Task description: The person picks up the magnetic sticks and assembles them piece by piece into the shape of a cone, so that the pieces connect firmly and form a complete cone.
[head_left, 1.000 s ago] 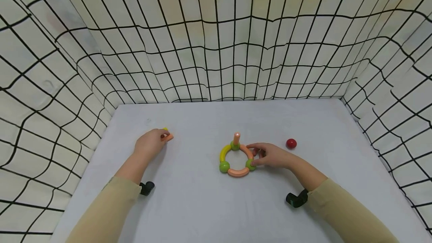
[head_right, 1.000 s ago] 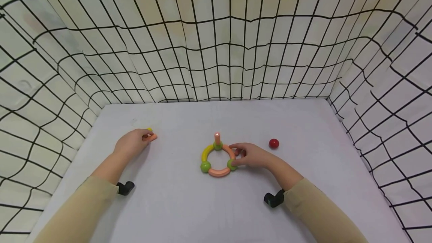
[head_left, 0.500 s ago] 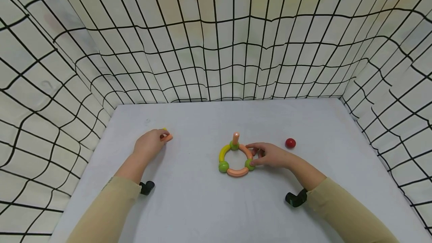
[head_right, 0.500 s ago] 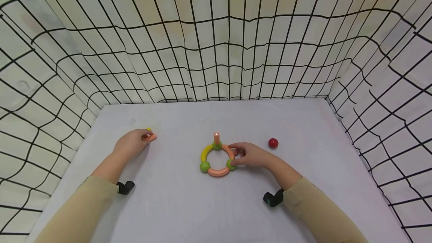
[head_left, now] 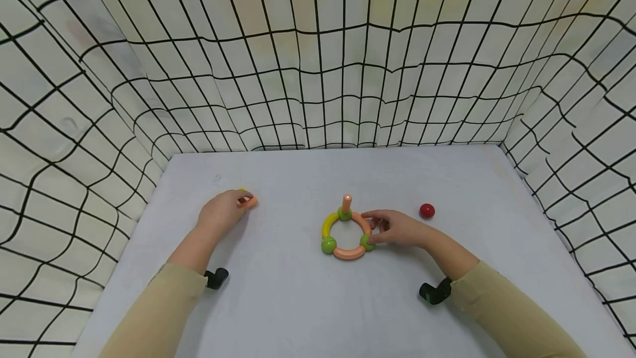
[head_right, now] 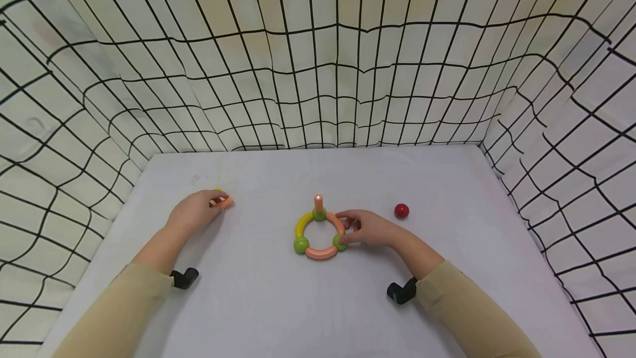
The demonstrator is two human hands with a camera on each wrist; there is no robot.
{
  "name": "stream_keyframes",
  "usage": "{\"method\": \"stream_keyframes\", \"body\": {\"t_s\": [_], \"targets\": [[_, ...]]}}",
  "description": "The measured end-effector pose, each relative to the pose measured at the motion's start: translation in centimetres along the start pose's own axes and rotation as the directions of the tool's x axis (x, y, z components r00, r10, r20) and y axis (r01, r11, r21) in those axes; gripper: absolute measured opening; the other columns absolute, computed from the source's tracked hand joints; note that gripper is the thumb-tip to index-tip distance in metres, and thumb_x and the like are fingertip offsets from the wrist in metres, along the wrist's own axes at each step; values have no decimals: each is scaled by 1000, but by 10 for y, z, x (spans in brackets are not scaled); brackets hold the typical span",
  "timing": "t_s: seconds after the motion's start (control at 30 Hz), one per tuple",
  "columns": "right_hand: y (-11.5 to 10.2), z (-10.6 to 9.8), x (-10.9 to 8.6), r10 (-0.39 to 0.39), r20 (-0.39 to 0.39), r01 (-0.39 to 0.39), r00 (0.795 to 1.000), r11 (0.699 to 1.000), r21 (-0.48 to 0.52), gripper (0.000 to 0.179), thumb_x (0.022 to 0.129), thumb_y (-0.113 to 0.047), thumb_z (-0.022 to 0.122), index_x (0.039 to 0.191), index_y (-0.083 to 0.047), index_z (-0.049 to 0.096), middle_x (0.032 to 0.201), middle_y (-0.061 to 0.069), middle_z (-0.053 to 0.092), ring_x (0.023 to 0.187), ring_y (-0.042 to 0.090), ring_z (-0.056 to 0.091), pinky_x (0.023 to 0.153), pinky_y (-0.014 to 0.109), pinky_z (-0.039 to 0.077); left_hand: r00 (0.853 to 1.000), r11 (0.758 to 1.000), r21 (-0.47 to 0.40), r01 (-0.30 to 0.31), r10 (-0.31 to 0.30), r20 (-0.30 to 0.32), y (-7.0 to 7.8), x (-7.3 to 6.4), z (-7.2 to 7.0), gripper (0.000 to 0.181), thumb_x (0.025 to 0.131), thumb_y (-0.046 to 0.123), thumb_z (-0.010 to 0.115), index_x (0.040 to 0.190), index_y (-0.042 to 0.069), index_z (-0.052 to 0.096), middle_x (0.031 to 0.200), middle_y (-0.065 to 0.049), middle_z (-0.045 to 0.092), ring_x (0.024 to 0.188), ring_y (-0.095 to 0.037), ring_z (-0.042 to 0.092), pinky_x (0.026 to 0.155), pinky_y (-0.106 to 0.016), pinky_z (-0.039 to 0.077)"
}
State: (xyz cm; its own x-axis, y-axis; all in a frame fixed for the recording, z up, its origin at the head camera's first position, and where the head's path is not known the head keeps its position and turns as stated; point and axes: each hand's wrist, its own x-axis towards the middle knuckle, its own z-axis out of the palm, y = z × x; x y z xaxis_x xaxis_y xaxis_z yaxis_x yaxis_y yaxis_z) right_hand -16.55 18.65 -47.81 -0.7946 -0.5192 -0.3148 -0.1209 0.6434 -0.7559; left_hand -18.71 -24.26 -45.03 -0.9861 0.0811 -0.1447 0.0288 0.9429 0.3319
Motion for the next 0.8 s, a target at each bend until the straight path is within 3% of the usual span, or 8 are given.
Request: {"method": "stream_keyframes", "body": {"t_s": [0.3, 0.6, 0.8], "targets": [[2, 0, 2, 2, 2, -1, 1000, 1000, -13, 67, 84, -37, 80, 141, -15, 54, 105, -2, 59, 86, 18, 53, 73, 31, 45, 999, 995, -94, -41, 38, -33, 12, -4, 5, 37, 98, 44, 60, 127, 21, 67, 115, -2, 67, 104, -24, 61, 83, -42, 48], [1, 0, 2, 12, -3, -12, 1000, 1000, -11, 66, 83, -37, 80, 141, -16, 54, 105, -2, 59, 86, 18, 53, 72, 32, 44, 991, 975, -184, -124, 114, -66, 38, -15, 9, 42, 97, 42, 63, 133, 20, 63, 123, -1, 65, 107, -24, 60, 88, -44, 49], [1, 0, 2, 8, 0, -8, 1000, 1000, -9, 67, 84, -36, 80, 141, -15, 54, 105, -1, 59, 86, 19, 52, 72, 31, 44, 989, 971, -196, -140, 130, -64, 55, -23, 15, 40, 96, 36, 66, 134, 23, 62, 120, 1, 66, 109, -22, 60, 90, -44, 49]]}}
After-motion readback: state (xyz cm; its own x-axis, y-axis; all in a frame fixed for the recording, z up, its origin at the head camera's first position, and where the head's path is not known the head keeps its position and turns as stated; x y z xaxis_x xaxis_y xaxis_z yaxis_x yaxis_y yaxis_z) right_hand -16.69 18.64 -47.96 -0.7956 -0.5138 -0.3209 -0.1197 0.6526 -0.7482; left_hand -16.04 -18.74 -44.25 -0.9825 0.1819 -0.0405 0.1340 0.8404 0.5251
